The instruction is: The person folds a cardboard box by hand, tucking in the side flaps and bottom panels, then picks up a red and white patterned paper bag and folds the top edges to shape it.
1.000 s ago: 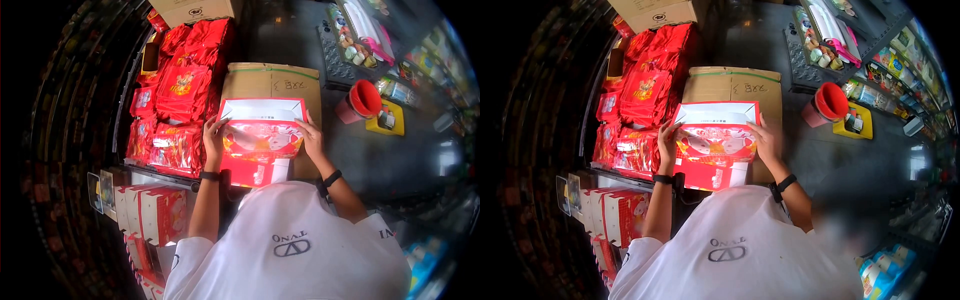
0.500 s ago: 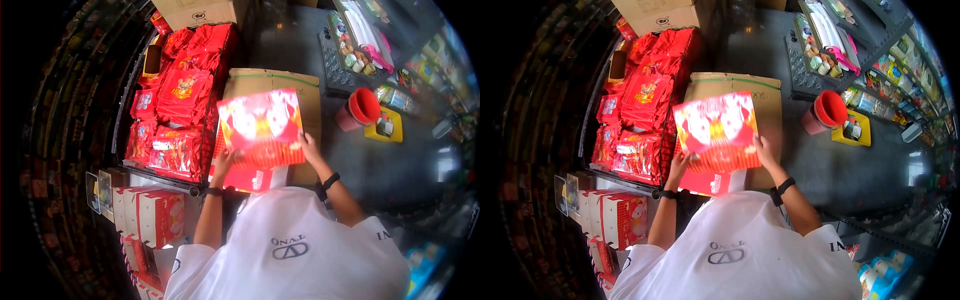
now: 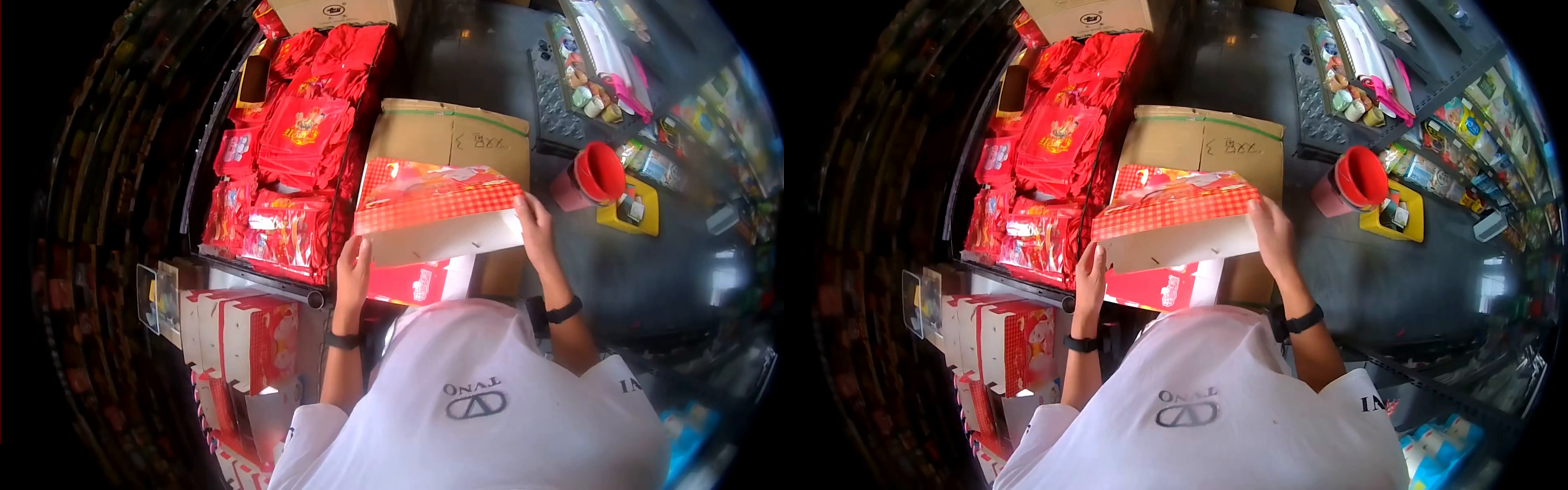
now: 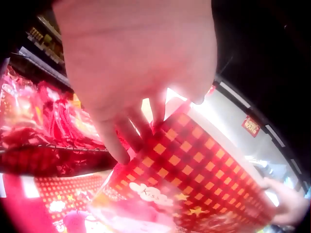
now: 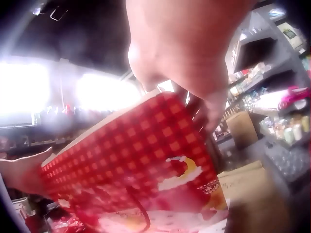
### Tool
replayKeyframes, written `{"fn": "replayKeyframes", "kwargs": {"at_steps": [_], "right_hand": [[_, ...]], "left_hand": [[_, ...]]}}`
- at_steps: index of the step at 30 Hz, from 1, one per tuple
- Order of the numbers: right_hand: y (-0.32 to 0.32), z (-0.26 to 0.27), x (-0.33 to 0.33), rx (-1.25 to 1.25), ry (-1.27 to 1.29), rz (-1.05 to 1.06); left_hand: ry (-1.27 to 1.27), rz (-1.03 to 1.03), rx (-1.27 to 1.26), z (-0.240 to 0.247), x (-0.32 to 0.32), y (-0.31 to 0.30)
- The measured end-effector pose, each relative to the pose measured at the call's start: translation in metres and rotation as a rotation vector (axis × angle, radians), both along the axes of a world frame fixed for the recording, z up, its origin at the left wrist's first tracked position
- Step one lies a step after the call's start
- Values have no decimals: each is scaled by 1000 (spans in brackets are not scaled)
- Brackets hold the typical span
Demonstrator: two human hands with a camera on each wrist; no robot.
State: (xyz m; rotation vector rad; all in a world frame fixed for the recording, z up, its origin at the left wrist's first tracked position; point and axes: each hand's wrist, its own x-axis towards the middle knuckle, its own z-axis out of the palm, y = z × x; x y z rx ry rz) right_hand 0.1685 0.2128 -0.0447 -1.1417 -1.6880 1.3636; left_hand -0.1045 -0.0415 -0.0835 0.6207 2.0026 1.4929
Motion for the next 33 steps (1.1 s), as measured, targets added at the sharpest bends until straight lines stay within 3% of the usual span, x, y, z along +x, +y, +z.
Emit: {"fn": "replayKeyframes", "kwargs": {"at_steps": [4,8,12,13,14,21,24,28,33], "right_hand": [[-2,-3,14,28,-18,0],[5,-29,16,24,-27,12],[7,-30,14,72,-26,24],[10,-32,17,53,-45,50],[12,-35,17,77,-43,49],[8,-22,21,194,-134,62],[7,-11,21,415,-375,70],[-6,22,3,953,-664,203],[-37,37,-54,851,-435,570]], "left_hand": [[-161,3,39,12,11,-11],[-284,-8,79,-13,6,-7],[-136,-88,199,-26,2,4],[-280,-110,113,11,9,7],[-309,-124,221,5,8,10],[-181,-154,236,8,10,8],[-189,-180,286,7,15,9],[-82,-250,181,10,20,8],[33,-204,186,27,31,15]]}}
